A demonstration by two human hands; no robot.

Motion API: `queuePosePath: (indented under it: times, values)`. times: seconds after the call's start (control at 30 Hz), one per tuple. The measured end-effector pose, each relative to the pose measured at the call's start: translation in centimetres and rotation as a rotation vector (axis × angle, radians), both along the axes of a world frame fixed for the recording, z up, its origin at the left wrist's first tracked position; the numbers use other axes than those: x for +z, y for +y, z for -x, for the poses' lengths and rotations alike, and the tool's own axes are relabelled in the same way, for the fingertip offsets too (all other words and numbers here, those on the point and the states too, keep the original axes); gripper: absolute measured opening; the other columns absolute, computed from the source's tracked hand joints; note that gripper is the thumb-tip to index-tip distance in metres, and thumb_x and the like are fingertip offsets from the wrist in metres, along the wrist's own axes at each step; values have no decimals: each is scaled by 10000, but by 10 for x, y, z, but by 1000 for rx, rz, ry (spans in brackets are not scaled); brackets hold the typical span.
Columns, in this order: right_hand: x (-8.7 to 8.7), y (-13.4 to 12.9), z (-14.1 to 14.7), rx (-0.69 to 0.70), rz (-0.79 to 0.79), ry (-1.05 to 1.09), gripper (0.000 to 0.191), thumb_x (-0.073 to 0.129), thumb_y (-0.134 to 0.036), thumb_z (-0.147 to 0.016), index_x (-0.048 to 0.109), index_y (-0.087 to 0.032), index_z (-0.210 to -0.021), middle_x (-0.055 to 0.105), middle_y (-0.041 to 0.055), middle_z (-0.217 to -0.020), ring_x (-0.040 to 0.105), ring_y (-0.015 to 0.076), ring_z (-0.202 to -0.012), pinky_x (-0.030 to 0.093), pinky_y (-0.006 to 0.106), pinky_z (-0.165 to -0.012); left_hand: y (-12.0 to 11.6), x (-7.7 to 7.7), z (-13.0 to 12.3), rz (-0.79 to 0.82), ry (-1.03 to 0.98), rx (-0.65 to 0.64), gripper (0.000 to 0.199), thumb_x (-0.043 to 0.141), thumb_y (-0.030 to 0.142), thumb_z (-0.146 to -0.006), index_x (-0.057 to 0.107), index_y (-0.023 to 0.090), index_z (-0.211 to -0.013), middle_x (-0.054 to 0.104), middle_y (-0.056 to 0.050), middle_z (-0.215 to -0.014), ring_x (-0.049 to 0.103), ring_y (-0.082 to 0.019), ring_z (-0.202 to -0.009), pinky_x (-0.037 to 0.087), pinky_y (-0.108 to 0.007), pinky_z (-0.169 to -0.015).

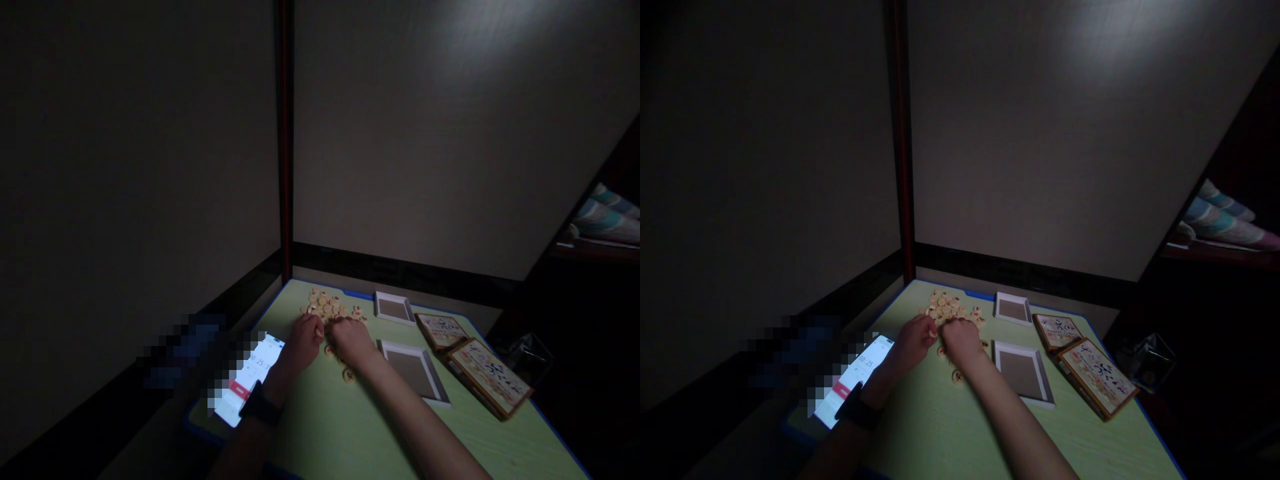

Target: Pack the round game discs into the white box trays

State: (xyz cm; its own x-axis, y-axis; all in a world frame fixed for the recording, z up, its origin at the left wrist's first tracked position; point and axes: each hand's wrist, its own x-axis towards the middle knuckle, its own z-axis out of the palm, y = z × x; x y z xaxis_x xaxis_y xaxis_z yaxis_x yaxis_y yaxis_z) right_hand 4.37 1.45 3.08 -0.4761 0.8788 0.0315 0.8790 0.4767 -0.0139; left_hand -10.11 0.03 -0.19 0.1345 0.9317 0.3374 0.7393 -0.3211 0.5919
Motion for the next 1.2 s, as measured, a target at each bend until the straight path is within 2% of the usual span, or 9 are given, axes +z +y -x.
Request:
queuePosePath:
  times: [0.13, 0.2, 0.4, 0.6, 0.8, 0.9, 0.97, 1.1, 1.2]
  values:
    - [2, 6, -7, -5, 22, 113, 251, 514, -123, -867, 737, -128, -985, 724, 210, -1082, 682, 292, -1002, 477, 338, -829, -3, 0, 1, 38, 57, -3, 209, 541, 1, -718, 549, 209, -740, 651, -20, -840, 600, -191, -871, 450, -303, -817]
    - [5, 9, -13, 9, 43, 194, 219, 539, -160, -856, 741, -149, -940, 738, 171, -1046, 681, 268, -981, 463, 311, -814, -3, -1, 3, 58, 98, -1, 217, 540, -2, -721, 570, 210, -758, 666, -21, -840, 608, -192, -877, 441, -295, -802]
    - [9, 24, -29, 33, 156, 456, 243, 567, -27, -695, 718, -167, -824, 745, 40, -827, 670, 173, -830, 441, 224, -733, -3, -5, 4, 121, 139, -17, 205, 531, 17, -750, 617, 198, -793, 667, -15, -795, 613, -170, -799, 431, -266, -729]
    - [6, 34, -43, 19, 400, 668, 305, 470, 10, -655, 686, -132, -817, 709, 21, -722, 686, 144, -635, 484, 204, -564, 1, -11, 2, 113, 107, -62, 185, 550, 12, -746, 610, 185, -769, 662, -22, -798, 611, -162, -794, 437, -257, -727]
    - [14, 31, -52, 45, 635, 765, 340, 488, -4, -594, 700, -141, -822, 661, -22, -598, 690, 148, -618, 505, 194, -530, -1, -10, 2, 106, 137, -63, 137, 579, 56, -790, 624, 185, -804, 686, -42, -858, 629, -183, -859, 439, -271, -765]
    - [15, 25, -49, 81, 760, 718, 372, 492, 1, -584, 722, -152, -833, 663, -37, -602, 667, 125, -590, 489, 179, -523, -3, -8, 2, 104, 170, -52, 139, 571, 72, -808, 644, 187, -835, 700, -49, -880, 635, -194, -893, 439, -278, -784]
    - [12, 21, -42, 153, 779, 614, 397, 509, 12, -593, 742, -155, -868, 676, -35, -629, 657, 115, -588, 480, 175, -531, -3, -8, 1, 106, 169, -69, 165, 549, 62, -805, 658, 182, -833, 707, -53, -875, 637, -195, -893, 444, -279, -790]
    - [1, 13, -23, 330, 651, 404, 371, 625, 32, -596, 773, -158, -878, 701, -22, -681, 655, 112, -649, 465, 169, -582, -1, -8, 0, 125, 108, -112, 195, 503, 84, -827, 685, 156, -826, 716, -75, -853, 639, -197, -824, 459, -279, -742]
    - [-6, 12, -14, 377, 553, 317, 322, 695, 13, -620, 792, -167, -869, 710, -18, -692, 649, 107, -668, 450, 169, -606, 1, -8, 1, 124, 80, -128, 194, 503, 93, -828, 685, 142, -781, 719, -84, -836, 637, -201, -806, 453, -278, -717]
